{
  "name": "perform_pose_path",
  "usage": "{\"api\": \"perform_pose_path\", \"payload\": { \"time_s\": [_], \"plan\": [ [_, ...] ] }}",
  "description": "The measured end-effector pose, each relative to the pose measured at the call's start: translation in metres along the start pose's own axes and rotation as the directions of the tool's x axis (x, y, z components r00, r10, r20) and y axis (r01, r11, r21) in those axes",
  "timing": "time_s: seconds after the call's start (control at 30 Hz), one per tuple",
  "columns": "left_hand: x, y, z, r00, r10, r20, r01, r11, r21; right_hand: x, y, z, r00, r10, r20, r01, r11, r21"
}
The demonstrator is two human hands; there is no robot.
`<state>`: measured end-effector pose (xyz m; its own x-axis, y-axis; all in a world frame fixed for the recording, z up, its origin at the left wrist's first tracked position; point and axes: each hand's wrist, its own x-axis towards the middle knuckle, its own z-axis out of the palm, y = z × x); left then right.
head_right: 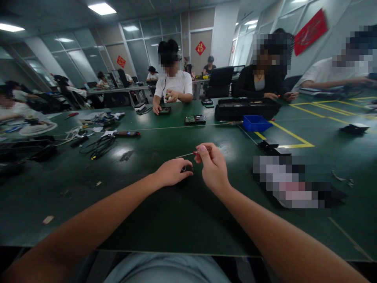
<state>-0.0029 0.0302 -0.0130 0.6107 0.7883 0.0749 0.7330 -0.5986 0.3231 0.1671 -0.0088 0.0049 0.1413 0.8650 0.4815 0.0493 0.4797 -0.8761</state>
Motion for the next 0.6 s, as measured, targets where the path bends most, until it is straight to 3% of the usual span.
{"api": "perform_pose_path", "payload": {
  "time_s": [0.13, 0.33, 0.6],
  "plan": [
    [0.006, 0.004, 0.004, 1.000, -0.019, 0.016, 0.018, 0.999, 0.049, 0.000, -0.001, 0.000, 1.000, 0.012, 0.001, -0.012, 1.000, -0.003],
    [0.008, -0.002, 0.002, 0.999, -0.032, -0.015, 0.032, 0.999, -0.012, -0.001, 0.000, -0.001, 1.000, 0.015, 0.020, -0.015, 1.000, -0.022],
    [-0.002, -0.043, -0.021, 0.988, -0.151, -0.041, 0.130, 0.940, -0.315, 0.000, 0.003, -0.001, 1.000, 0.014, 0.020, -0.014, 1.000, -0.011]
  ]
}}
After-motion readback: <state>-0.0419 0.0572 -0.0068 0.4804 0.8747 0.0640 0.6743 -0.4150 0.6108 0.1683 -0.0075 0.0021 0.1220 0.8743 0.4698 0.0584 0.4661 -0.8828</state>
